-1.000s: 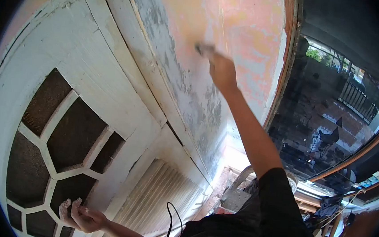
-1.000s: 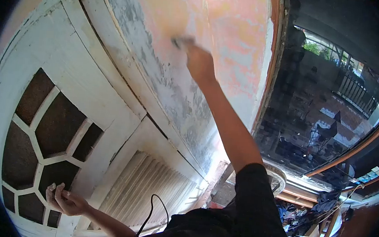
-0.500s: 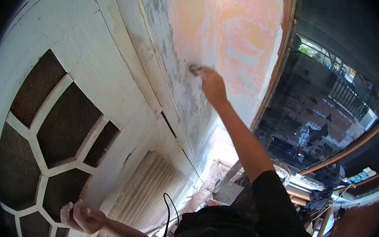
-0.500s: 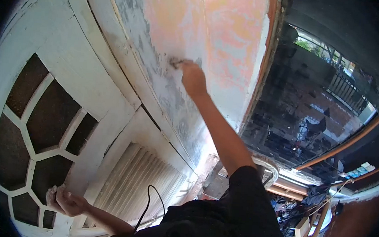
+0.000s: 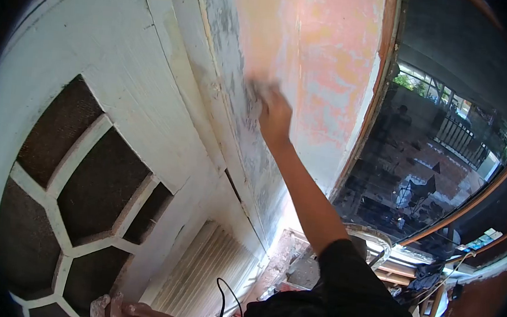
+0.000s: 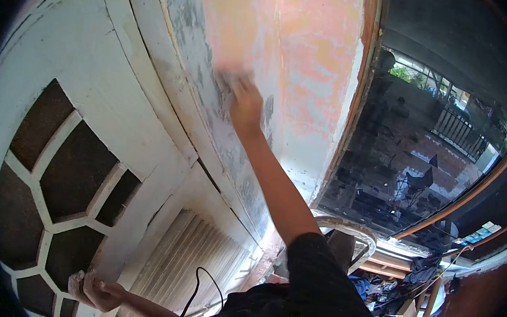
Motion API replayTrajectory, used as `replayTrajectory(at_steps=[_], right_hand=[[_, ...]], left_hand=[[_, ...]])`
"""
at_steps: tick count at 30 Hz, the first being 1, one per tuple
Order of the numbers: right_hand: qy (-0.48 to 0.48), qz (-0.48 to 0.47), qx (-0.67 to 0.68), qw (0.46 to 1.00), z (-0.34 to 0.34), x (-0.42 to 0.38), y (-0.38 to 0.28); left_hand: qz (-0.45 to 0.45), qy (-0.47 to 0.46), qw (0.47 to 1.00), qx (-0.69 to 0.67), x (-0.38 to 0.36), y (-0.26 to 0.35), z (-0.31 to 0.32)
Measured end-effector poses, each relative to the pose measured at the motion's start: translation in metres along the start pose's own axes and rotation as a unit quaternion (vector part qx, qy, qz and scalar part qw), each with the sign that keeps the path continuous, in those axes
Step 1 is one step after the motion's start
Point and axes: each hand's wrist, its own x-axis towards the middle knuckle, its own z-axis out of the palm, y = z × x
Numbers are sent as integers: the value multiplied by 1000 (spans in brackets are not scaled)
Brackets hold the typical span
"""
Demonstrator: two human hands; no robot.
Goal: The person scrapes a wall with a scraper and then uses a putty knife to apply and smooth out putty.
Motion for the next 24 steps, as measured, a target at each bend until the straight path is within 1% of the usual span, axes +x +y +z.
replayTrajectory(at_steps=[2,3,5,6,7,9,11,12,14,15,16,17,18,19,20,21,22,24], right_hand=[[-179,72,-15,981,-32,-48,27],[-167,68,-18,983,-39,-42,42],[-158,4,6,987,-41,-7,73],[-107,-32,4,994,-42,38,65],[-59,-65,4,996,-45,92,41],[-21,-109,55,992,-40,173,2],[3,-157,68,985,-28,214,-31],[0,-160,70,985,-13,213,-35],[75,-158,36,984,15,196,-33],[81,-129,19,988,21,172,-29],[87,-102,3,991,22,137,-27],[88,-85,29,992,16,99,-28],[56,-70,18,996,9,55,-17],[26,-41,40,998,5,-1,5],[-29,-9,18,999,-8,-46,17],[-125,39,34,991,-29,-76,23],[-120,44,33,991,-40,-83,37],[-112,110,61,986,-47,-87,52]], left_hand=[[-17,-8,1000,-24,2,2,0],[-15,4,999,-29,2,0,1],[4,7,1000,-27,-6,-7,-3],[-28,9,999,-30,-11,-7,-5],[-32,5,999,-25,-16,-9,-7],[-12,75,994,-83,24,12,8],[-22,96,992,-79,27,15,10],[-33,114,990,-73,26,15,12],[-34,114,991,-55,23,14,12],[-30,118,992,-40,22,13,13],[-20,127,990,-53,21,11,15],[-21,129,990,-48,21,11,16],[-19,115,992,-55,21,11,16],[-18,102,993,-64,21,13,15],[-18,104,992,-64,20,14,15],[-29,79,995,-60,18,15,13],[-37,53,996,-58,19,14,11],[-18,56,997,-56,25,13,9]])
